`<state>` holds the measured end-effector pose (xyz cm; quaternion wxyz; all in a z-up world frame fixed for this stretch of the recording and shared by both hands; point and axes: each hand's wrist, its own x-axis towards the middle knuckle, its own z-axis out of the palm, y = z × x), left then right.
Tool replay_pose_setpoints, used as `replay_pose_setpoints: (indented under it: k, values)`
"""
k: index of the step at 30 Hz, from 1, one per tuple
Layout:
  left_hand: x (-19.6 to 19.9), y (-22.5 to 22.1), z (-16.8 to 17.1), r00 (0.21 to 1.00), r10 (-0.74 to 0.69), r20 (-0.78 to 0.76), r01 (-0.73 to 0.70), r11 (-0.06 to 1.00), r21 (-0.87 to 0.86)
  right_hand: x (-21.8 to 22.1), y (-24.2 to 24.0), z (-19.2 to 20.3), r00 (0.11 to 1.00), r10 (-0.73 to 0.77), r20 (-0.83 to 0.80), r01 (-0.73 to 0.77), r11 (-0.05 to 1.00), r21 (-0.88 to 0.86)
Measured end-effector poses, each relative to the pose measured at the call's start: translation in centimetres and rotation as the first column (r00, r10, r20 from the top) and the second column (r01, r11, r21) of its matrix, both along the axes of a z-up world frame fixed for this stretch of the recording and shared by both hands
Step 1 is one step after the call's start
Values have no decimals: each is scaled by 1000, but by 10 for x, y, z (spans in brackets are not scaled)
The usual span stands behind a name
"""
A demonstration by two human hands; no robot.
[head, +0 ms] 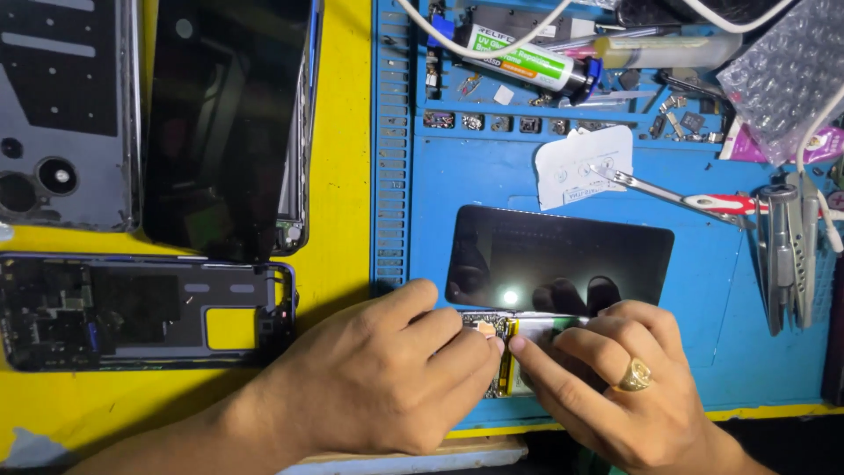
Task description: Connecting a replacement screen to a mobile phone motherboard and testing its functionality.
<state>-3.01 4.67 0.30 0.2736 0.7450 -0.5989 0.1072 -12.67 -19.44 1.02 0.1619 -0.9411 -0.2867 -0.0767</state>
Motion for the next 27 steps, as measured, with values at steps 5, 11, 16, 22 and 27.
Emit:
replay_pose_setpoints:
  k: [5, 11, 16, 22, 27]
  values:
    - [-1, 3, -4, 998, -3, -56, 5, 1000, 29, 13, -1, 6, 997, 68, -35, -69, 997, -30]
    - [6, 10, 2, 997, -7, -80, 5, 1000, -23, 25, -1, 16, 978, 210, -6, -207, 960, -189]
    - [17, 18, 11, 995, -6, -103, -6, 993, -117, 32, 1, 24, 963, 269, 17, -256, 933, -254]
    - [22, 24, 10, 984, 35, -177, -61, 987, -146, 41, -2, 25, 940, 303, -153, -329, 926, -184]
    - [24, 25, 8, 986, 33, -165, -58, 987, -152, 42, 3, 34, 917, 394, -71, -393, 855, -339]
